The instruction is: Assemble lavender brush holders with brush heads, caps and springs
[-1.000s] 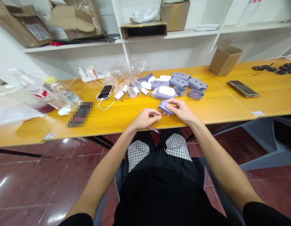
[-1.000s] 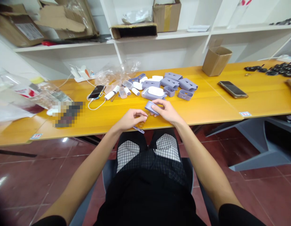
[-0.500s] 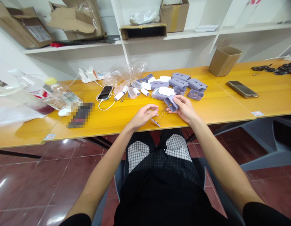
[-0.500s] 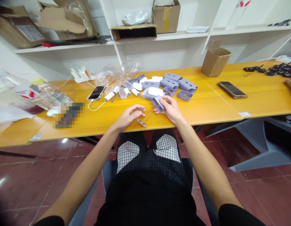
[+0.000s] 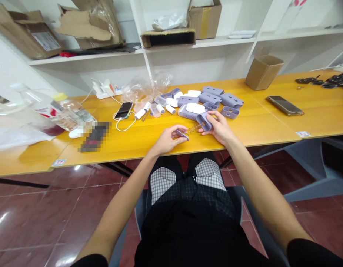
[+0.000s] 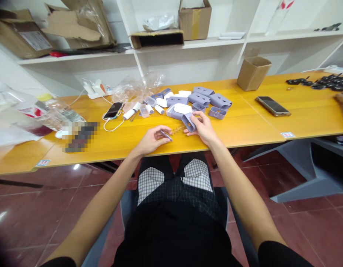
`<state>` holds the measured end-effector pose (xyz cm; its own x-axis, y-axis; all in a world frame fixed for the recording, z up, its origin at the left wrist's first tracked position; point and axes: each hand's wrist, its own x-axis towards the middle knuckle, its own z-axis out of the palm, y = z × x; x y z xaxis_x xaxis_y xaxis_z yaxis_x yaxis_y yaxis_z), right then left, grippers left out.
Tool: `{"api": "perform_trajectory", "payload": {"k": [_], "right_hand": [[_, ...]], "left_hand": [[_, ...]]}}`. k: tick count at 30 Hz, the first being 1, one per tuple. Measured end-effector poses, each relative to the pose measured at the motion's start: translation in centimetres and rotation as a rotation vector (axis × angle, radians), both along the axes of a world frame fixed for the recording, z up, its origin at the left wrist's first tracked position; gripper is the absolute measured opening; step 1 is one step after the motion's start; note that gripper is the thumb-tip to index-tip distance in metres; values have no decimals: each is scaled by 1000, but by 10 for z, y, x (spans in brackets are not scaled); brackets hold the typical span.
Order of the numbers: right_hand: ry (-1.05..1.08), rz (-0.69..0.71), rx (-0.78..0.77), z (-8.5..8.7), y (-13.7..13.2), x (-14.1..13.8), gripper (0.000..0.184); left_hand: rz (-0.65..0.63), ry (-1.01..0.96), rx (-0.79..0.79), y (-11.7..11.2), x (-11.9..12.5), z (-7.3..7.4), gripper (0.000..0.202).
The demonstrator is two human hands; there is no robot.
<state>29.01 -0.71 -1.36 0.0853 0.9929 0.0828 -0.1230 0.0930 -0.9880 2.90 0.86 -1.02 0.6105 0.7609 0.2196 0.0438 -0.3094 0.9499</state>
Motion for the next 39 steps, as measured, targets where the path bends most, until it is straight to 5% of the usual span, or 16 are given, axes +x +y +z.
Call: {"api": "perform_trajectory", "payload": {"k": [9,24,39], "right_hand": [[-90,117,17,4,-7,-5,56],[-217,206,80,9,-13,-11,49],[-2,117,38,4,-4,10,50]], "left_hand": [[-144,167,0,-6,-3,3,37],[-164,251,101,-8,-4,8,39],[-236,160,93,-8,-7,10,64]]}}
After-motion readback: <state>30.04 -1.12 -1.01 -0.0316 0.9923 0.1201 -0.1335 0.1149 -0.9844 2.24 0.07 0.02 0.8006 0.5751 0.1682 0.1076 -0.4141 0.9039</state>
